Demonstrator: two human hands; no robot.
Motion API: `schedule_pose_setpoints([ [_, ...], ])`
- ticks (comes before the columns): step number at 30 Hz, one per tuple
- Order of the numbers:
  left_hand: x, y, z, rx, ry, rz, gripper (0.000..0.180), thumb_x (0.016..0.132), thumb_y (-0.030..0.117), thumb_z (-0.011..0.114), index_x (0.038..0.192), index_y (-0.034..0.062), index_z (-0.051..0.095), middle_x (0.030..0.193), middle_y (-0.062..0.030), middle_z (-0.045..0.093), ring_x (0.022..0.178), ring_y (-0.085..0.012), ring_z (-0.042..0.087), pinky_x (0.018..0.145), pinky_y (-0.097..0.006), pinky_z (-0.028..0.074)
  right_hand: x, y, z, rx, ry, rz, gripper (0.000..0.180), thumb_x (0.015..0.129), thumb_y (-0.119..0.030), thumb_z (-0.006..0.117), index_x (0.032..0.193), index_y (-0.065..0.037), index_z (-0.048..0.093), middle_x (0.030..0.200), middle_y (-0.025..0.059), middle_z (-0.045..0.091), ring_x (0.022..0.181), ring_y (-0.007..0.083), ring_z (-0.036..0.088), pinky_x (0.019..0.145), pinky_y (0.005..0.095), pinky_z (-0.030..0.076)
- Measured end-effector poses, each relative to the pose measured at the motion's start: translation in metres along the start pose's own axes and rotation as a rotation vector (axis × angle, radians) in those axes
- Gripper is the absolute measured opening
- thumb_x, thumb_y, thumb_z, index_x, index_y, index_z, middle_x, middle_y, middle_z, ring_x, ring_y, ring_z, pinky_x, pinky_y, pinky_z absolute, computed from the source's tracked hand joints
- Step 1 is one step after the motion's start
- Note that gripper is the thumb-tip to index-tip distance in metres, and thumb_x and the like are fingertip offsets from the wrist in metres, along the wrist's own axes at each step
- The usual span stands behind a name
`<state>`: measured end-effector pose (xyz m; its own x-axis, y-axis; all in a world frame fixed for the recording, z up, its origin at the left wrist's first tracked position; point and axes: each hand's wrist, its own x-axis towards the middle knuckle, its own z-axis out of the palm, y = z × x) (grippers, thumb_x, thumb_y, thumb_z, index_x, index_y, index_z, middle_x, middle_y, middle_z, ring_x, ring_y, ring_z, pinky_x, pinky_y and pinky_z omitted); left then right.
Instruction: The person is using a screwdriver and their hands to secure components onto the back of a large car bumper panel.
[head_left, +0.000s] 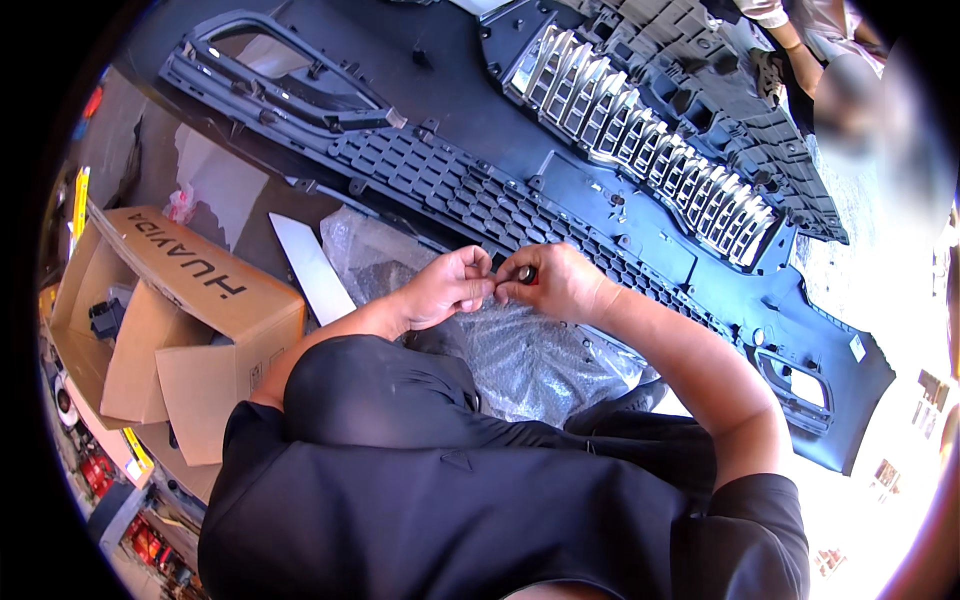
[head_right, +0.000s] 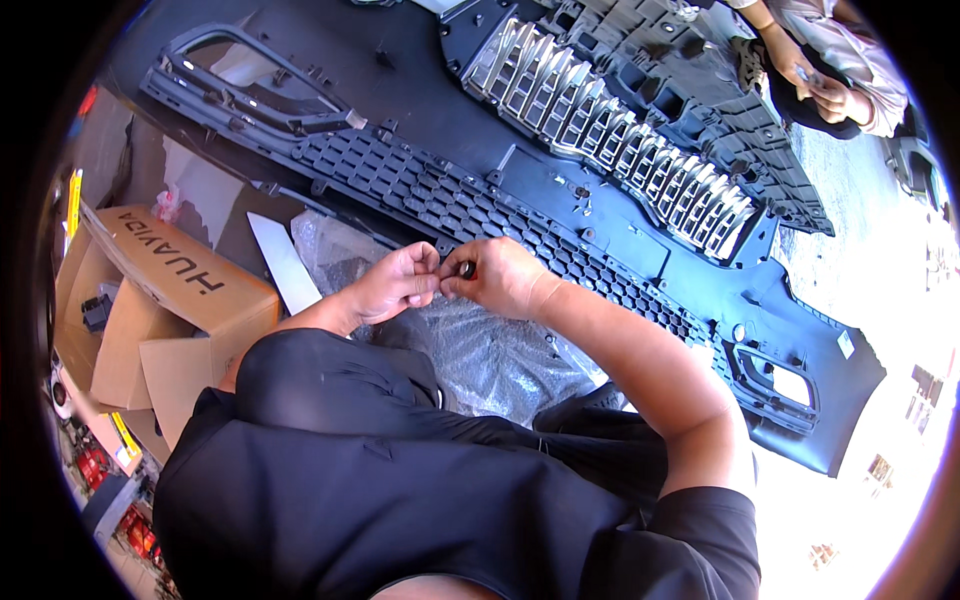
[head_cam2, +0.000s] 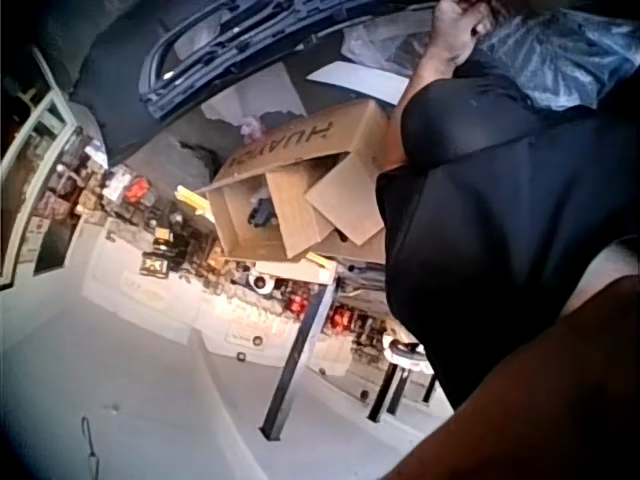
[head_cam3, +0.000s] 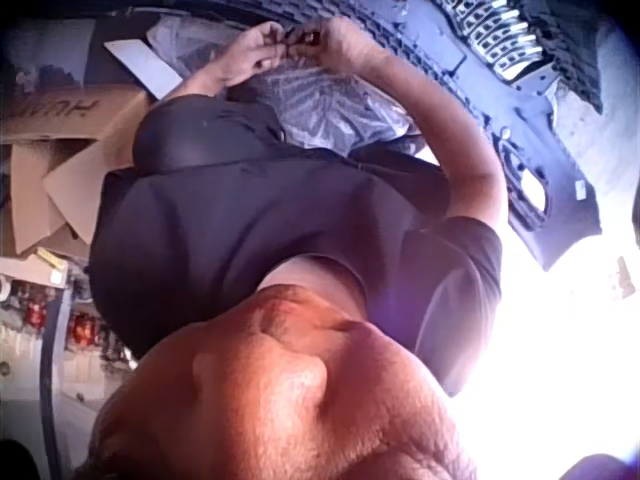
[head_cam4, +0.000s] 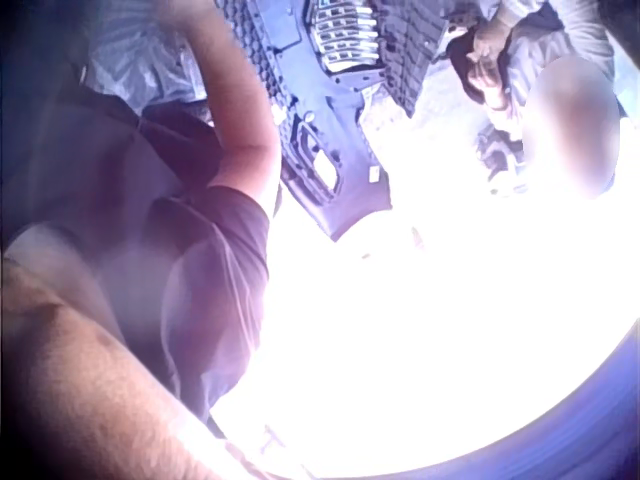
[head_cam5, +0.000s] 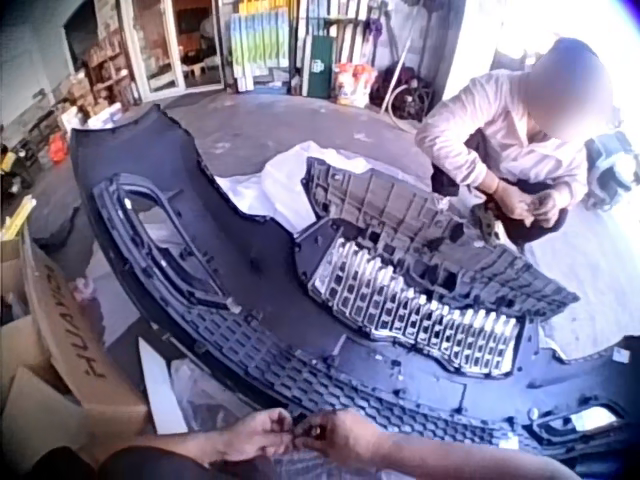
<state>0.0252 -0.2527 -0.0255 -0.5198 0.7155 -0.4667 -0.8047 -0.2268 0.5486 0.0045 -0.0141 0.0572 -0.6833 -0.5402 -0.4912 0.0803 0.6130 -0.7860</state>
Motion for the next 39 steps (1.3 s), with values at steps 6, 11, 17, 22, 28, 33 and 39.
schedule_pose_setpoints([
  [6, -0.019, -0.002, -0.011, 0.132, 0.076, -0.229, 0.017, 0.102, 0.014, 0.068, 0.108, 0.0066, 0.054, 0.089, -0.0082, 0.065, 0.062, -0.0037, 0.047, 0.057, -0.018, 0.037, 0.016, 0.005, -0.007, -0.068, -0.029, 0.111, 0.021, 0.093, -0.026, 0.076, 0.108, -0.010, 0.078, 0.098, 0.0093, 0.077, 0.086, 0.0216, 0.073, 0.084, 0.0338, 0.058],
  [11, -0.014, -0.032, -0.035, 0.116, 0.381, -0.156, 0.025, 0.096, 0.021, 0.076, 0.107, 0.0068, 0.058, 0.084, 0.0033, 0.056, 0.065, -0.0033, 0.044, 0.056, -0.019, 0.032, 0.045, 0.039, -0.010, -0.064, -0.038, 0.198, 0.026, 0.091, -0.032, 0.075, 0.107, -0.012, 0.080, 0.100, 0.0097, 0.078, 0.090, 0.0225, 0.073, 0.086, 0.0344, 0.056],
  [17, 0.020, -0.040, -0.061, -0.128, 0.336, -0.019, 0.033, 0.093, 0.039, 0.076, 0.109, 0.0145, 0.061, 0.086, 0.0049, 0.052, 0.075, -0.0095, 0.042, 0.068, -0.028, 0.035, 0.085, 0.039, -0.004, 0.011, -0.077, 0.357, 0.027, 0.089, -0.036, 0.077, 0.105, -0.014, 0.081, 0.095, 0.0094, 0.077, 0.088, 0.0232, 0.071, 0.085, 0.0352, 0.056],
  [22, 0.027, -0.031, -0.051, -0.097, 0.428, 0.055, 0.028, 0.093, 0.040, 0.076, 0.105, 0.0173, 0.064, 0.086, 0.0072, 0.053, 0.079, -0.0074, 0.043, 0.069, -0.027, 0.036, 0.096, 0.053, -0.003, -0.026, -0.133, 0.245, 0.027, 0.088, -0.036, 0.078, 0.105, -0.015, 0.081, 0.085, 0.0057, 0.073, 0.074, 0.0170, 0.068, 0.073, 0.0322, 0.055],
  [28, 0.028, -0.031, -0.047, -0.083, 0.454, 0.078, 0.043, 0.086, 0.052, 0.083, 0.095, 0.0167, 0.060, 0.083, 0.0073, 0.050, 0.071, -0.0070, 0.042, 0.063, -0.024, 0.036, 0.096, 0.046, -0.011, -0.007, -0.197, 0.311, 0.025, 0.088, -0.035, 0.078, 0.104, -0.016, 0.081, 0.083, 0.0039, 0.072, 0.075, 0.0161, 0.067, 0.073, 0.0318, 0.054],
  [33, 0.036, -0.037, -0.049, -0.025, 0.631, -0.023, 0.057, 0.079, 0.065, 0.082, 0.086, 0.0180, 0.052, 0.077, 0.0060, 0.041, 0.065, -0.0069, 0.039, 0.058, -0.024, 0.034, 0.098, 0.048, -0.007, -0.035, -0.180, 0.278, 0.025, 0.087, -0.036, 0.078, 0.104, -0.016, 0.081, 0.090, 0.0052, 0.075, 0.085, 0.0192, 0.070, 0.082, 0.0335, 0.055],
  [39, 0.038, -0.028, -0.046, -0.006, 0.569, 0.007, 0.060, 0.079, 0.070, 0.080, 0.084, 0.0184, 0.050, 0.075, 0.0055, 0.038, 0.064, -0.0069, 0.038, 0.055, -0.023, 0.032, 0.105, 0.049, -0.004, -0.076, -0.166, 0.288, 0.026, 0.086, -0.038, 0.078, 0.102, -0.018, 0.082, 0.099, 0.0072, 0.077, 0.095, 0.0235, 0.072, 0.090, 0.0345, 0.055],
])
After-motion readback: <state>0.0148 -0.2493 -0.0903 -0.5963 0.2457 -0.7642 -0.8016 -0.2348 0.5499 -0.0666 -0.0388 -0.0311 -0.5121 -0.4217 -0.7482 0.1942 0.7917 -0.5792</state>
